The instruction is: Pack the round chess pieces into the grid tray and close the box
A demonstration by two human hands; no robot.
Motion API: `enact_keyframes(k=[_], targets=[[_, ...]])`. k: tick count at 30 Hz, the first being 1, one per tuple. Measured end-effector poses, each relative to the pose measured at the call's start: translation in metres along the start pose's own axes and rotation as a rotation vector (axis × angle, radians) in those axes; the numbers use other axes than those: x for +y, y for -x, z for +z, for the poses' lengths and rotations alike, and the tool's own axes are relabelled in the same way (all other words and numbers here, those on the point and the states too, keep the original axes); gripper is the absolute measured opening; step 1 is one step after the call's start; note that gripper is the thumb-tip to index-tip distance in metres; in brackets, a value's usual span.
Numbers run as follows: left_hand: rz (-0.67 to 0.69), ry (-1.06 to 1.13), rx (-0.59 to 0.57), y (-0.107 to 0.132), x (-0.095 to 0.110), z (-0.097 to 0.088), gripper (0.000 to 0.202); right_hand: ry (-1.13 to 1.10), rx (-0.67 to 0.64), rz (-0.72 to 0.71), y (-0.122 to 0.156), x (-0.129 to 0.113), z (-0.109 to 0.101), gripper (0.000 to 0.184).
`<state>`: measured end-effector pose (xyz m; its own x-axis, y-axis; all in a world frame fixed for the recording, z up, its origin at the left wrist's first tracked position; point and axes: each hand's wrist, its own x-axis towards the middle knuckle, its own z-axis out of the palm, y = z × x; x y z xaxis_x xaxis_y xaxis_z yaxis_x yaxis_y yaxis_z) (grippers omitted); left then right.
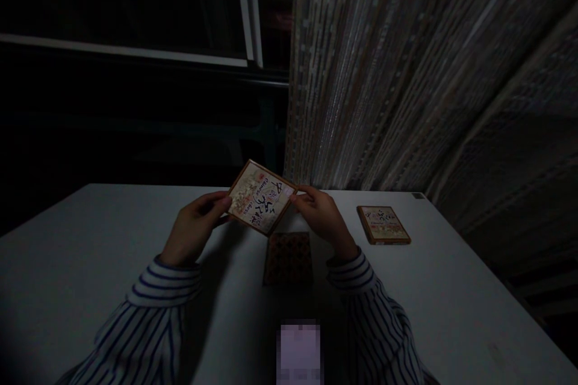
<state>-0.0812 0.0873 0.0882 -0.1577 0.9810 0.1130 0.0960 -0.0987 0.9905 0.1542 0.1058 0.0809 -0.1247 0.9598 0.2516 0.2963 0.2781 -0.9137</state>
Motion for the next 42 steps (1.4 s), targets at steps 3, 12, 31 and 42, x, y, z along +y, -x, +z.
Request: enact_keyframes(k=[3,12,31,42], targets=[[0.0,-0.009,-0.062,-0.002,-0.005,-0.002,0.045,-0.026,0.029,-0.006,-0.001,0.001,0.0,0.042],[0.005,-0.196,-0.262,-0.004,-0.014,-0.007,0.043,0.024,0.067,-0.032,0.003,-0.003,-0.005,0.038],[0.342,-0.447,-0.147,0.002,-0.002,-0.006,0.049,0.35,-0.127,-0.166,0.01,-0.018,-0.005,0.039],[0.451,-0.533,-0.289,0.002,-0.004,-0.005,0.042,0.437,-0.177,-0.27,0.012,-0.022,-0.006,0.036]])
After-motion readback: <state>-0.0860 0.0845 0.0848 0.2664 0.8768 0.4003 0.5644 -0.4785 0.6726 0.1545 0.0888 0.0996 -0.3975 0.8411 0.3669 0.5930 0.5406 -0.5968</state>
